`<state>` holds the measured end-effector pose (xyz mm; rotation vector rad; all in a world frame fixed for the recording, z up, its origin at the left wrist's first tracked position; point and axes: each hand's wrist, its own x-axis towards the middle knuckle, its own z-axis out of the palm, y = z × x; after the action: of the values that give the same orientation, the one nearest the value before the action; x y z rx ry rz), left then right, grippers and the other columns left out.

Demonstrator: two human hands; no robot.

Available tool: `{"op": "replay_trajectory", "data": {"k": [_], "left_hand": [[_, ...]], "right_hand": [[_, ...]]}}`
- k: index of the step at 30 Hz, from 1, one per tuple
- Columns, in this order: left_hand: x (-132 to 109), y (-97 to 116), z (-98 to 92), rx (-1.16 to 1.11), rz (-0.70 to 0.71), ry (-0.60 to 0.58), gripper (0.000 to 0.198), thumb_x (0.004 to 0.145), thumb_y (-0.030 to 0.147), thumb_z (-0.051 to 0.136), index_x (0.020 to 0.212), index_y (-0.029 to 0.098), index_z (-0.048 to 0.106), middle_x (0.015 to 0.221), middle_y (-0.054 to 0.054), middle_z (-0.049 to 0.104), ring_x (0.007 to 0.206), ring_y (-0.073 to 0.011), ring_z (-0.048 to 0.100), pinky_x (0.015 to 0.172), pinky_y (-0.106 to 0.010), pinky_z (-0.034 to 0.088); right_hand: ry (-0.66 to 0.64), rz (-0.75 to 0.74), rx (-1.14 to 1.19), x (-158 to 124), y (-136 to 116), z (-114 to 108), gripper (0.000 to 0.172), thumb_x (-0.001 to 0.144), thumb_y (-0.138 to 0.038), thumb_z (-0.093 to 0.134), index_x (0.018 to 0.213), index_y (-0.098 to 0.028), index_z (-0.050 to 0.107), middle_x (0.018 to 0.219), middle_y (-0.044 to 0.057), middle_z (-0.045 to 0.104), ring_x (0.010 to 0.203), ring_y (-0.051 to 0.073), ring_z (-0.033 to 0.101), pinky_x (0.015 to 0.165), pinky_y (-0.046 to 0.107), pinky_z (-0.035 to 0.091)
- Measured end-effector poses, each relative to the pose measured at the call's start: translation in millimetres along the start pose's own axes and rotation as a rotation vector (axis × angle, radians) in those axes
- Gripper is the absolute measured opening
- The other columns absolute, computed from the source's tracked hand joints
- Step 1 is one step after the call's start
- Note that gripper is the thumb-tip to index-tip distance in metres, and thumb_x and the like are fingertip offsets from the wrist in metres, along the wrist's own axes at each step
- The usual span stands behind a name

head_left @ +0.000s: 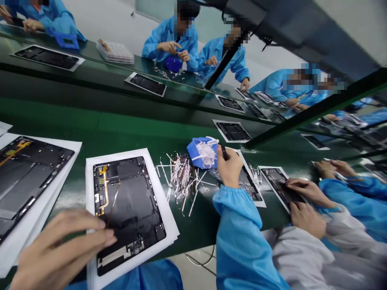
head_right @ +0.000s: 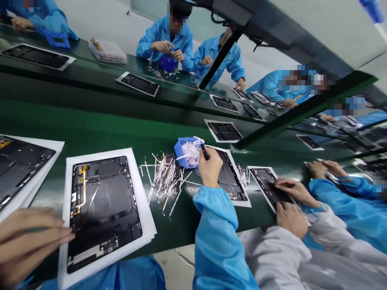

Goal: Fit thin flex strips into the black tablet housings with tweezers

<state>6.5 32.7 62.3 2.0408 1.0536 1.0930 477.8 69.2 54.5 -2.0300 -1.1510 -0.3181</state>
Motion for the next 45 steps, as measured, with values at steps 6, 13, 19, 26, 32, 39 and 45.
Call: {"op": "replay_trajectory", "data": {"k": [6, 13, 19, 26, 32, 39, 45], "left_hand": [[80, 1, 20.5, 0.134, 0.203, -0.090, 0.004, 0.088, 0.026, 0.071, 0.085, 0.026, 0.074, 0.119, -0.001, 0.061, 0.111, -0.0194, 0.058, 0.099, -0.036, 0.046], [105, -40, 54.1, 0.165, -0.008, -0.327, 0.008, 0.088, 0.028, 0.071, 0.083, 0.022, 0.071, 0.126, -0.006, 0.058, 0.123, -0.0247, 0.051, 0.108, -0.043, 0.039], [104, -51, 60.8, 0.186, -0.060, -0.396, 0.010, 0.089, 0.030, 0.069, 0.084, 0.022, 0.069, 0.127, -0.005, 0.058, 0.123, -0.0261, 0.050, 0.107, -0.046, 0.036], [104, -48, 59.1, 0.225, -0.047, -0.436, 0.011, 0.093, 0.031, 0.064, 0.087, 0.022, 0.066, 0.129, -0.006, 0.057, 0.122, -0.0251, 0.052, 0.104, -0.044, 0.037], [103, -49, 60.1, 0.272, -0.027, -0.442, 0.011, 0.094, 0.030, 0.063, 0.087, 0.022, 0.065, 0.127, -0.006, 0.059, 0.121, -0.0255, 0.053, 0.101, -0.044, 0.039], [104, -52, 61.3, 0.296, -0.037, -0.438, 0.008, 0.092, 0.031, 0.065, 0.089, 0.023, 0.066, 0.127, -0.004, 0.060, 0.121, -0.0260, 0.054, 0.100, -0.045, 0.040], [106, -51, 61.8, 0.306, -0.049, -0.433, 0.007, 0.090, 0.029, 0.068, 0.087, 0.023, 0.066, 0.126, -0.003, 0.060, 0.121, -0.0257, 0.054, 0.099, -0.044, 0.041]], "right_hand": [[-0.031, -0.148, 0.106, -64, -56, -22, 0.028, 0.088, -0.039, 0.063, 0.095, -0.014, 0.075, 0.088, 0.011, 0.067, 0.086, 0.025, 0.064, 0.080, 0.041, 0.053], [-0.590, -0.384, 0.408, -181, -124, -2, 0.022, 0.096, -0.022, 0.057, 0.114, -0.018, 0.070, 0.110, 0.012, 0.063, 0.075, 0.017, 0.069, 0.063, 0.028, 0.058], [-0.618, -0.330, 0.369, -185, -119, 5, 0.020, 0.098, -0.021, 0.056, 0.113, -0.018, 0.069, 0.111, 0.012, 0.061, 0.075, 0.017, 0.069, 0.061, 0.027, 0.059], [-0.612, -0.362, 0.352, -187, -117, 5, 0.020, 0.099, -0.019, 0.053, 0.114, -0.018, 0.066, 0.112, 0.013, 0.059, 0.079, 0.017, 0.069, 0.065, 0.029, 0.059], [-0.607, -0.362, 0.354, -188, -118, 7, 0.020, 0.099, -0.017, 0.053, 0.114, -0.017, 0.066, 0.112, 0.013, 0.058, 0.074, 0.016, 0.068, 0.067, 0.031, 0.059], [-0.610, -0.348, 0.371, -187, -119, 9, 0.021, 0.098, -0.017, 0.053, 0.115, -0.017, 0.066, 0.113, 0.013, 0.059, 0.068, 0.014, 0.065, 0.061, 0.029, 0.056], [-0.610, -0.348, 0.360, -187, -120, 8, 0.021, 0.099, -0.017, 0.052, 0.115, -0.018, 0.066, 0.112, 0.012, 0.059, 0.066, 0.013, 0.064, 0.060, 0.030, 0.054]]}}
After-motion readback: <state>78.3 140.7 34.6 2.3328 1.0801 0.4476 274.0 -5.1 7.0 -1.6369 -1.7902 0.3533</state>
